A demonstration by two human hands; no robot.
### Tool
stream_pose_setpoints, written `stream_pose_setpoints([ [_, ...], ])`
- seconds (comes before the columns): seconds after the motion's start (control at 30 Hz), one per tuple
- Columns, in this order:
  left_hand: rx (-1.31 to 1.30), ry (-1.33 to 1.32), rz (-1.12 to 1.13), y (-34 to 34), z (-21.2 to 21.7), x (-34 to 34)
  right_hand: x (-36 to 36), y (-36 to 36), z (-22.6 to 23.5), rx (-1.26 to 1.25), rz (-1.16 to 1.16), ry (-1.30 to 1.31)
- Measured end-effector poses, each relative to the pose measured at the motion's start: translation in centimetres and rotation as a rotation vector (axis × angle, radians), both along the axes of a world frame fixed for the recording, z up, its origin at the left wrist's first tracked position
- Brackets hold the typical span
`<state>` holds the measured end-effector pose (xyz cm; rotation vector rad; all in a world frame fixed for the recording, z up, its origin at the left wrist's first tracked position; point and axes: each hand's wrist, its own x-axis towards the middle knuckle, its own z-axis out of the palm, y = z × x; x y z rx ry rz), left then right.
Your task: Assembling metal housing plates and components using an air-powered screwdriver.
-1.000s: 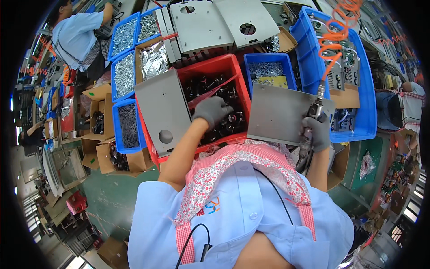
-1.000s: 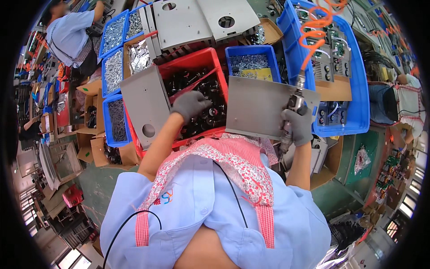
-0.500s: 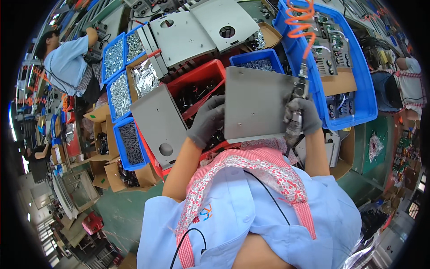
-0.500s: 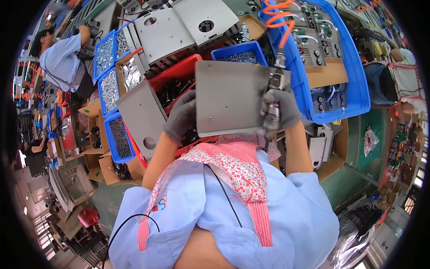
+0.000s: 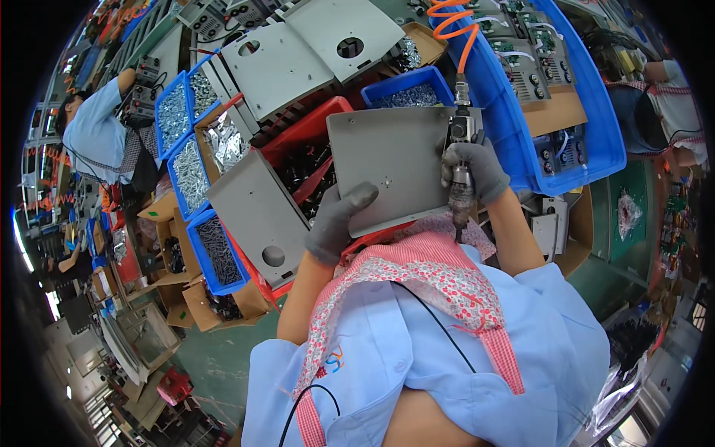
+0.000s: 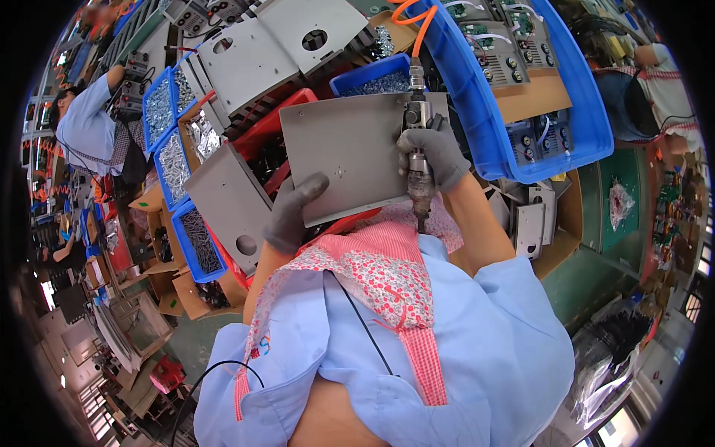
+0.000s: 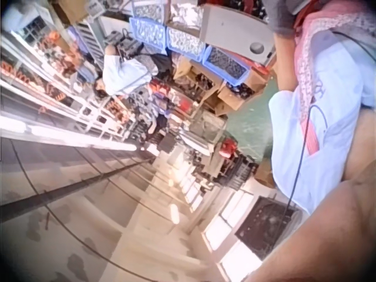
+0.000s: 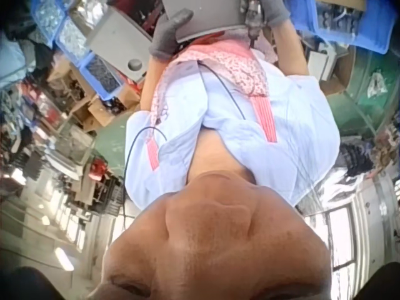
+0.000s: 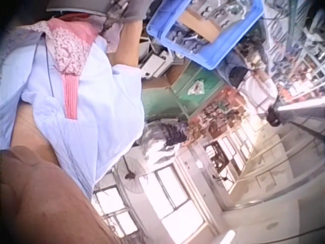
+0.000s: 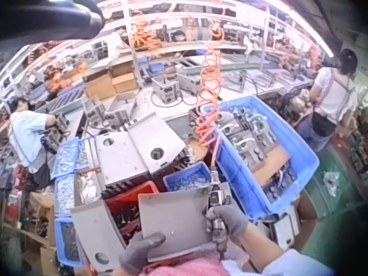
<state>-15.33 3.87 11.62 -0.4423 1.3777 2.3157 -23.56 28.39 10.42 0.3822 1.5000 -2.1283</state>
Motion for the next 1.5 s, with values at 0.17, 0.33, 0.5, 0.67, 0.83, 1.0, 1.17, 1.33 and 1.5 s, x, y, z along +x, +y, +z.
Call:
stream_pose_setpoints([
  [0.17, -0.005, -0.041, 0.056, -1.5, -1.5, -0.2, 0.3, 0.7, 2.7, -0.066, -0.059, 0.109],
  [0.33, -0.067, 0.020, 0.344, -6.2, -2.0, 0.2, -1.2, 3.3, 5.8, -0.057, -0.246, 0.455],
  [0.5, 0.229, 0.141, 0.387, -7.6, -0.4, 0.0, -3.9, 4.1, 0.1, 0.025, -0.547, 0.495],
  [0.67, 0.205, 0.153, 0.453, -7.3, -0.8, 0.8, -5.4, 2.9, -5.9, 0.101, -0.557, 0.681],
  [0.83, 0.317, 0.051, 0.487, -7.8, -2.4, 1.4, -6.0, 2.6, -9.0, 0.212, -0.554, 0.815],
  [1.0, 0.322, -0.053, 0.595, -7.4, -3.1, 1.4, -6.4, 3.2, -10.8, 0.271, -0.491, 0.826],
  [1.17, 0.301, -0.091, 0.596, -7.0, -2.8, 1.0, -7.1, 2.4, -11.3, 0.305, -0.511, 0.929],
  [1.33, 0.305, -0.076, 0.600, -7.1, -2.4, 1.6, -7.4, 2.3, -12.1, 0.271, -0.513, 0.858],
  [1.5, 0.185, -0.124, 0.584, -6.5, -1.7, 1.3, -6.8, 2.3, -12.8, 0.356, -0.482, 0.904],
])
